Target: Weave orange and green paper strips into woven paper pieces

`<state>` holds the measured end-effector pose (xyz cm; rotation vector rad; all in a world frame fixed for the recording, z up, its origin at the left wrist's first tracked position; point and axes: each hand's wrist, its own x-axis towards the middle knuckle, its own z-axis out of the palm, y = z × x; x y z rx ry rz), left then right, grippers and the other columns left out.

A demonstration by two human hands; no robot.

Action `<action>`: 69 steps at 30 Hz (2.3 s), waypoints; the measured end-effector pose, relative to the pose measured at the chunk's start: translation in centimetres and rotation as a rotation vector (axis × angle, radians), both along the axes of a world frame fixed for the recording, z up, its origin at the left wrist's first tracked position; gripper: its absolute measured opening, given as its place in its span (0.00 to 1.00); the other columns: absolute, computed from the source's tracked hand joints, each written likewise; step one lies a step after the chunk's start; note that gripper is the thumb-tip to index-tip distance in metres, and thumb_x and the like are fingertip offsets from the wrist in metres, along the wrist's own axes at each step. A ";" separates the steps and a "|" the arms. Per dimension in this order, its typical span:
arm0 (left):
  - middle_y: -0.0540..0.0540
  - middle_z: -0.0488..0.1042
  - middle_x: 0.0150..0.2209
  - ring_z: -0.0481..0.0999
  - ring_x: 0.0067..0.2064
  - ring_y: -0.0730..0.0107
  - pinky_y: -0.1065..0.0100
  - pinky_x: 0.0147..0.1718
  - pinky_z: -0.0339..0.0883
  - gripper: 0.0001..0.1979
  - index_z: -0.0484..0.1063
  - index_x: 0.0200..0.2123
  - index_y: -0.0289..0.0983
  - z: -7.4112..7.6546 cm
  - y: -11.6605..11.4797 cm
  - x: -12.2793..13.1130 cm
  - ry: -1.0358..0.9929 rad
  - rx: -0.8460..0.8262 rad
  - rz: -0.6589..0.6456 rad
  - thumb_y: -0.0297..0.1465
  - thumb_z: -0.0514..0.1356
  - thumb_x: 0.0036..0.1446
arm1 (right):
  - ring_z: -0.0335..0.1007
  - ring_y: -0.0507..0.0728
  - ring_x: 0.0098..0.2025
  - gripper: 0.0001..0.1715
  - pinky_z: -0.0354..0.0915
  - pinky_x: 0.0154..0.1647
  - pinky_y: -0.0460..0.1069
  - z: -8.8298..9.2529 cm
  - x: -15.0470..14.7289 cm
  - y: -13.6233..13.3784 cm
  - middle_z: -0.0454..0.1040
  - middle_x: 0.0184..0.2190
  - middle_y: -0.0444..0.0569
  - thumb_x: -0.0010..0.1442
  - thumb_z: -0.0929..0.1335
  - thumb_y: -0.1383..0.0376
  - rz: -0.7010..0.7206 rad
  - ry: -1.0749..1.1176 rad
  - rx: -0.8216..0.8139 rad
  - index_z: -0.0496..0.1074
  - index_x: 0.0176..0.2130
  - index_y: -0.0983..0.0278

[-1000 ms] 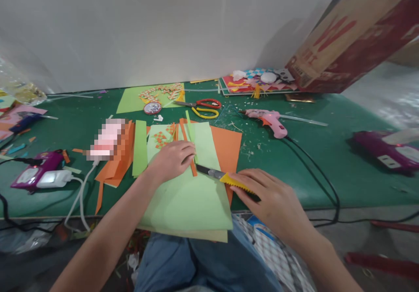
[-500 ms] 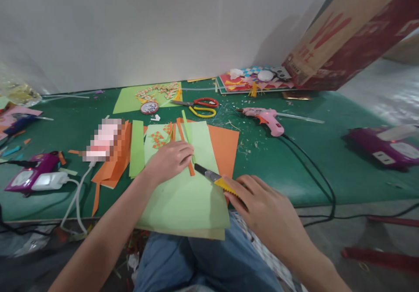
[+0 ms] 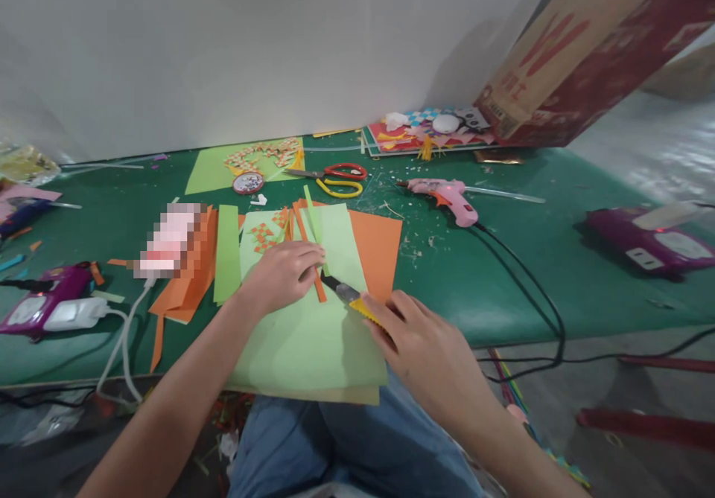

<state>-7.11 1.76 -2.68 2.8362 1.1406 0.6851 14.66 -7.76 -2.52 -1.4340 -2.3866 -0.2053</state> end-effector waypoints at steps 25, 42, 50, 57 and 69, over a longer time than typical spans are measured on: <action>0.44 0.80 0.42 0.79 0.44 0.61 0.59 0.43 0.74 0.12 0.74 0.36 0.35 -0.1 0.0 0.2 -0.035 -0.002 0.004 0.22 0.52 0.55 | 0.71 0.53 0.29 0.16 0.58 0.24 0.46 0.2 -0.4 1.9 0.73 0.31 0.49 0.62 0.63 0.66 -0.046 -0.012 -0.066 0.73 0.48 0.62; 0.42 0.75 0.44 0.75 0.46 0.63 0.59 0.46 0.70 0.06 0.72 0.36 0.36 -0.2 0.2 0.0 -0.111 -0.142 0.001 0.33 0.57 0.60 | 0.72 0.52 0.28 0.15 0.59 0.23 0.45 -0.1 -0.3 1.9 0.74 0.31 0.48 0.59 0.66 0.67 -0.038 0.011 -0.021 0.75 0.47 0.63; 0.42 0.76 0.44 0.75 0.47 0.61 0.58 0.47 0.70 0.07 0.71 0.35 0.36 -0.1 0.3 -0.1 -0.109 -0.188 0.008 0.35 0.58 0.60 | 0.73 0.53 0.30 0.15 0.62 0.24 0.45 0.1 -0.3 1.9 0.75 0.33 0.50 0.61 0.64 0.67 -0.041 0.000 -0.062 0.74 0.47 0.63; 0.42 0.77 0.45 0.75 0.48 0.61 0.58 0.47 0.70 0.07 0.71 0.35 0.37 0.0 0.2 -0.2 -0.114 -0.221 0.024 0.35 0.58 0.60 | 0.73 0.54 0.30 0.17 0.64 0.24 0.46 0.2 -0.4 1.2 0.74 0.34 0.51 0.60 0.65 0.69 -0.064 -0.034 -0.058 0.73 0.49 0.66; 0.43 0.77 0.44 0.76 0.47 0.61 0.58 0.46 0.71 0.07 0.71 0.34 0.37 -0.1 0.2 0.0 -0.098 -0.184 0.017 0.35 0.58 0.59 | 0.74 0.55 0.32 0.19 0.65 0.27 0.47 0.6 -1.0 1.7 0.74 0.35 0.51 0.62 0.64 0.68 -0.122 -0.063 -0.182 0.71 0.52 0.64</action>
